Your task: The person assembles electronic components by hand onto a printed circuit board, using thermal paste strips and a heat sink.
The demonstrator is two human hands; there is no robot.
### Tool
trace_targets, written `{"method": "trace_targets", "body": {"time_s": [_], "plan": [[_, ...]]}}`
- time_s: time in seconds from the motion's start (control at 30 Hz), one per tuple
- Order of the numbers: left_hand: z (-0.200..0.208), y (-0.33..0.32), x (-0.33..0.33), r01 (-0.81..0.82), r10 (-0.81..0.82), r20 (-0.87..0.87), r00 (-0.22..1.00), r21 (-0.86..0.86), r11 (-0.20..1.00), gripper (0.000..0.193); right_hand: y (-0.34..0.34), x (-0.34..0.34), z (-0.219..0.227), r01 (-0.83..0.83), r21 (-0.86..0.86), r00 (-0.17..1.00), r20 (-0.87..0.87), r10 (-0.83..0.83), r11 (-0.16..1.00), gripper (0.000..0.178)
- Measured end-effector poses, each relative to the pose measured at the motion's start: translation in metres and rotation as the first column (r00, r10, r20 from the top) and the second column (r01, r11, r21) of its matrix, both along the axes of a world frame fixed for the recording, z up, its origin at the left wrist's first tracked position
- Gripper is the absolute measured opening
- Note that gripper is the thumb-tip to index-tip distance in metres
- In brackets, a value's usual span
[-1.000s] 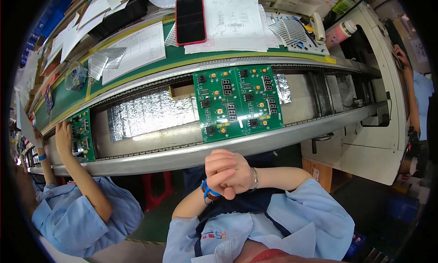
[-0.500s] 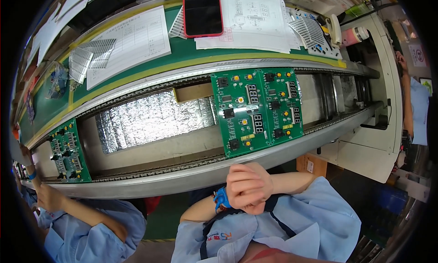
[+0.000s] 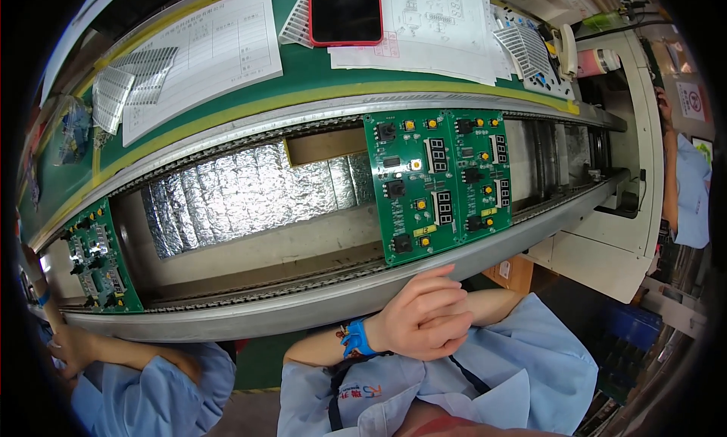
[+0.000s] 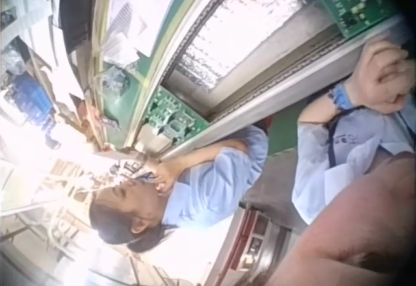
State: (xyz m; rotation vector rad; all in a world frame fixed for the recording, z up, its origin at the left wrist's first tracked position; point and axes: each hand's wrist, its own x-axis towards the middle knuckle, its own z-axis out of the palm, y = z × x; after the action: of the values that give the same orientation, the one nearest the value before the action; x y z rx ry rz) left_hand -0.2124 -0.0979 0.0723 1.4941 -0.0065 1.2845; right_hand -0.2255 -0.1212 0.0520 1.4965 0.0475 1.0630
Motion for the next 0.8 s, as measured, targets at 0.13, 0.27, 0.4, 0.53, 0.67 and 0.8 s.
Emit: {"method": "trace_targets", "body": {"time_s": [0.13,0.27,0.4,0.53,0.67,0.8], "plan": [[-0.004,-0.002,-0.001,0.010,-0.010,-0.004,1.000,0.023,1.000,0.031,0.006,-0.003,0.000,0.027,0.044,0.999,-0.038,-0.025,0.999,0.038],[-0.008,-0.006,0.005,-0.091,0.088,0.080,0.993,0.025,0.996,0.027,0.009,-0.005,0.000,0.047,0.079,0.996,-0.075,-0.041,0.996,0.040],[-0.009,-0.015,0.019,-0.303,0.307,0.159,0.938,-0.054,0.952,0.021,0.006,0.002,-0.007,0.042,0.085,0.998,-0.048,-0.038,0.996,0.041],[-0.006,-0.016,0.020,-0.370,0.381,0.200,0.903,-0.091,0.925,0.020,0.005,0.000,-0.003,-0.049,0.138,0.997,-0.044,0.056,0.989,0.039],[-0.008,-0.014,0.018,-0.324,0.332,0.160,0.930,-0.075,0.943,0.020,0.023,0.004,0.000,0.081,0.254,0.996,0.007,-0.085,0.964,0.036],[-0.007,-0.017,0.018,-0.324,0.336,0.148,0.930,-0.101,0.941,0.019,0.023,-0.001,0.005,0.141,0.237,0.986,-0.121,-0.115,0.961,0.032]]}}
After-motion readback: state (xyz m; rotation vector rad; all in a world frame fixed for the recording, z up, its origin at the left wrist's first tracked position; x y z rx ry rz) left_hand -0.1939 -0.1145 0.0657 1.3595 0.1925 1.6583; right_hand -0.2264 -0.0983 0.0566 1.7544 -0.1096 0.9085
